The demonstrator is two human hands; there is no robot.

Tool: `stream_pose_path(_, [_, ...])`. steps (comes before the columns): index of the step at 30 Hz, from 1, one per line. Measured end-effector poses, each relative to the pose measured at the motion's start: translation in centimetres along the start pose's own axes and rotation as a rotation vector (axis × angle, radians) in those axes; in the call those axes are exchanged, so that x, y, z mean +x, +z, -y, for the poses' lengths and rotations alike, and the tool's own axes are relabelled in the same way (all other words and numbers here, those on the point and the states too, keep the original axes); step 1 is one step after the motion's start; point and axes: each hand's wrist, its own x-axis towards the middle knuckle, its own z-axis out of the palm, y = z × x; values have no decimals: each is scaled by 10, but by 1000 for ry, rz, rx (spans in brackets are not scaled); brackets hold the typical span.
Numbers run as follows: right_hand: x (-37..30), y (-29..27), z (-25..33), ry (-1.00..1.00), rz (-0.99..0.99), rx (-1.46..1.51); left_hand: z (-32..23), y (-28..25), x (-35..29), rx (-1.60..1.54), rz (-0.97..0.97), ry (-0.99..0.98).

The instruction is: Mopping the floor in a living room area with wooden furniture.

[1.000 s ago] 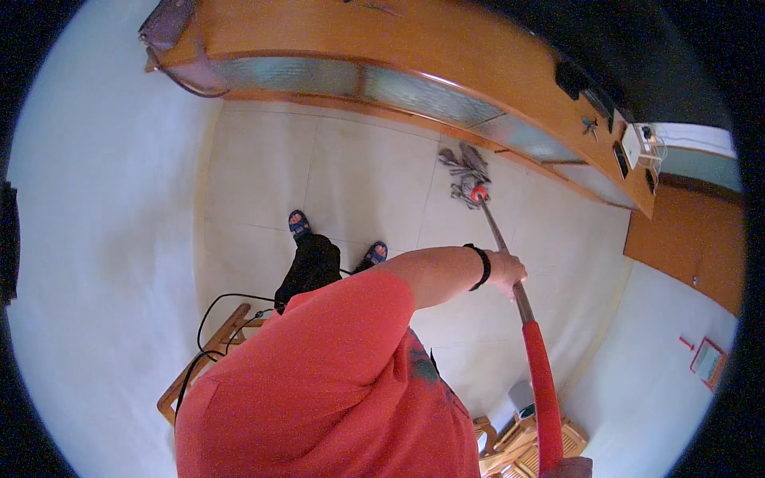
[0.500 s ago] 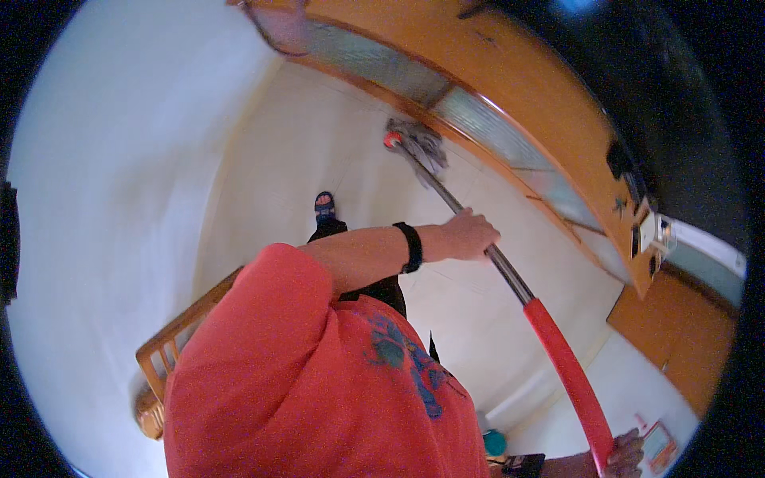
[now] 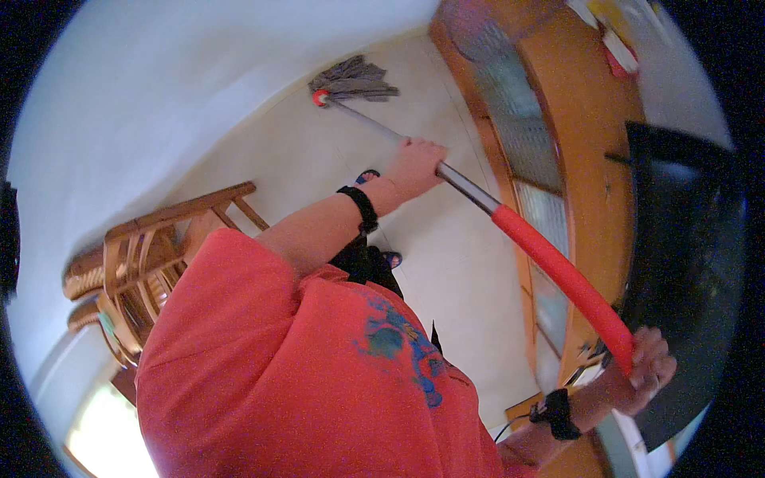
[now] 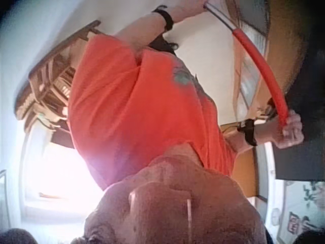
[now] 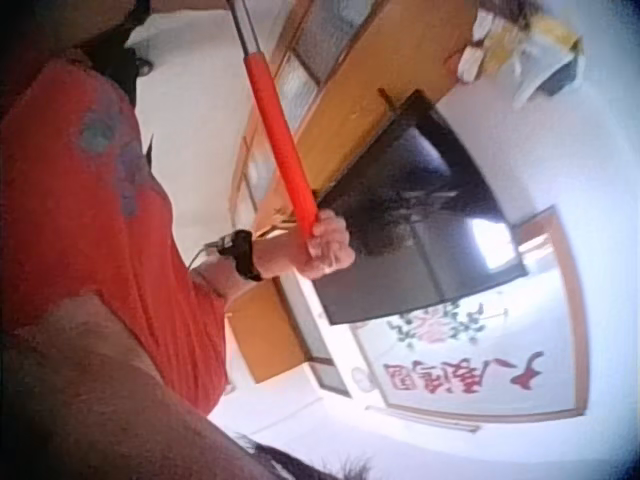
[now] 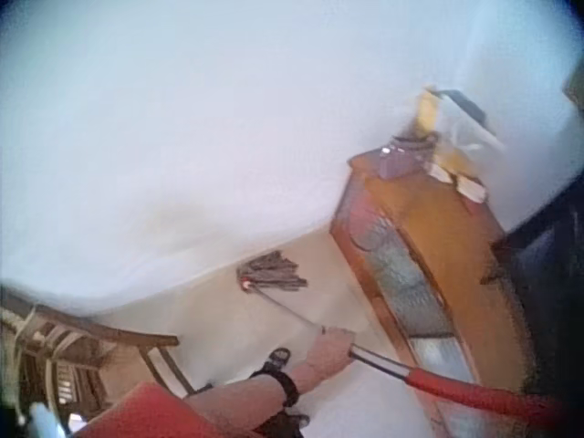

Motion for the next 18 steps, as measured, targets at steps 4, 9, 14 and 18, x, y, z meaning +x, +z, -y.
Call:
stream_pose_path(4, [54, 78, -60, 104, 83, 235, 75, -32, -32, 44, 44, -234])
stream_pose_path(9, [85, 191, -137, 283, 392, 25, 197, -52, -112, 176, -10, -611])
stream_pose_path(14, [56, 298, -180, 594, 801, 65, 302, -63, -223, 255, -32, -988])
stream_pose_path(18, [46, 327, -188, 659, 929, 149, 293, -85, -251, 362, -20, -1102])
